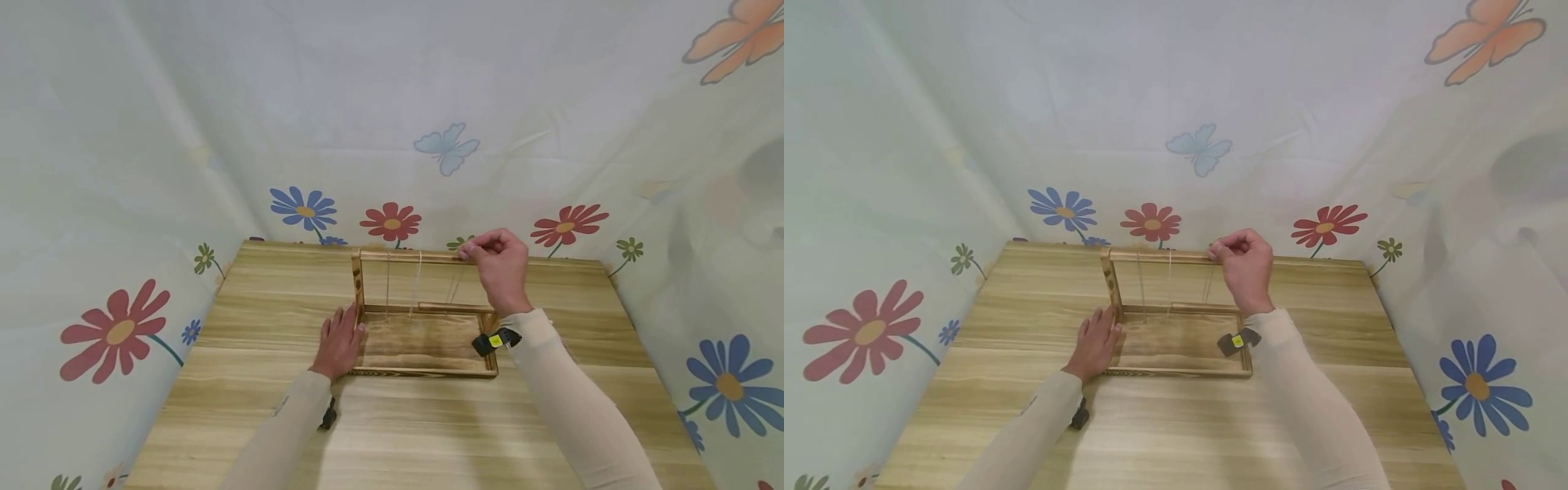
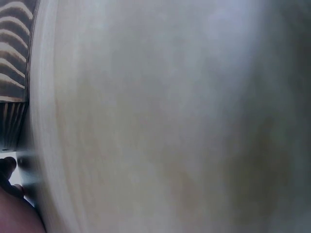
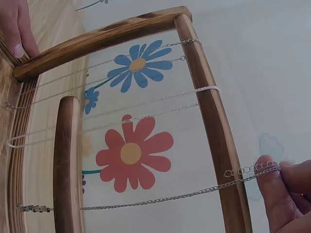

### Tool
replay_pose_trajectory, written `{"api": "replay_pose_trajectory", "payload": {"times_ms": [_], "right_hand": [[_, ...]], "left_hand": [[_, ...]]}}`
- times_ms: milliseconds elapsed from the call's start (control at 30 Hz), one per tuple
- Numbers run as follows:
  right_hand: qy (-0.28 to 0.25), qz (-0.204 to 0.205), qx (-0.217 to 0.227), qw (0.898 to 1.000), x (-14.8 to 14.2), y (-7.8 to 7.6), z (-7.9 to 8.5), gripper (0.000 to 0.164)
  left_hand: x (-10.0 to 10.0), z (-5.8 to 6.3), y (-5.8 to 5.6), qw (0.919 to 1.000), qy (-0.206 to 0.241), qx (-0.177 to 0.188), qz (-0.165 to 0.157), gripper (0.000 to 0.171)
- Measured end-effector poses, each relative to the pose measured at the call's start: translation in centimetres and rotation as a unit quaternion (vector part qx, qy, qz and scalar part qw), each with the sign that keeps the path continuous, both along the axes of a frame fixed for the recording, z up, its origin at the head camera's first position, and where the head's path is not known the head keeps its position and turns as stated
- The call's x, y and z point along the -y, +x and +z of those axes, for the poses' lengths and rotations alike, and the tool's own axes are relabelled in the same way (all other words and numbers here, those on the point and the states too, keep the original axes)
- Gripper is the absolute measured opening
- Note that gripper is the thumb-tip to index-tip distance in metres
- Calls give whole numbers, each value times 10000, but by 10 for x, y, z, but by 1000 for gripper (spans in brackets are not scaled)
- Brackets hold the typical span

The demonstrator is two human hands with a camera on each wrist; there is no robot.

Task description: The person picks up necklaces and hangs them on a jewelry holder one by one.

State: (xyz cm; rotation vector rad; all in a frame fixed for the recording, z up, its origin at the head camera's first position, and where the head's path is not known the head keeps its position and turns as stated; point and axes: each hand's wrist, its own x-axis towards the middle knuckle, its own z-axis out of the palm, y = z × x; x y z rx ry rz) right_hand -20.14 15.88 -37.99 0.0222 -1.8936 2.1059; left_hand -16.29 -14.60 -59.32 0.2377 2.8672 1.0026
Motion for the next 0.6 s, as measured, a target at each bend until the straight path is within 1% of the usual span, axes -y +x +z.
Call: {"api": "replay_pose_trajectory", "payload": {"times_ms": [267,433,600], "right_hand": [[67,50,165,9998,6,0,0,11],[210,65,140,9997,9,0,2,12],[348,34,62,9994,11,-1,0,9]], "left_hand": [[0,-4,-2,10000,-7,-18,10,62],[0,-6,-3,10000,-14,-67,5,62],[0,-6,-3,10000,-34,-45,9,63]]}}
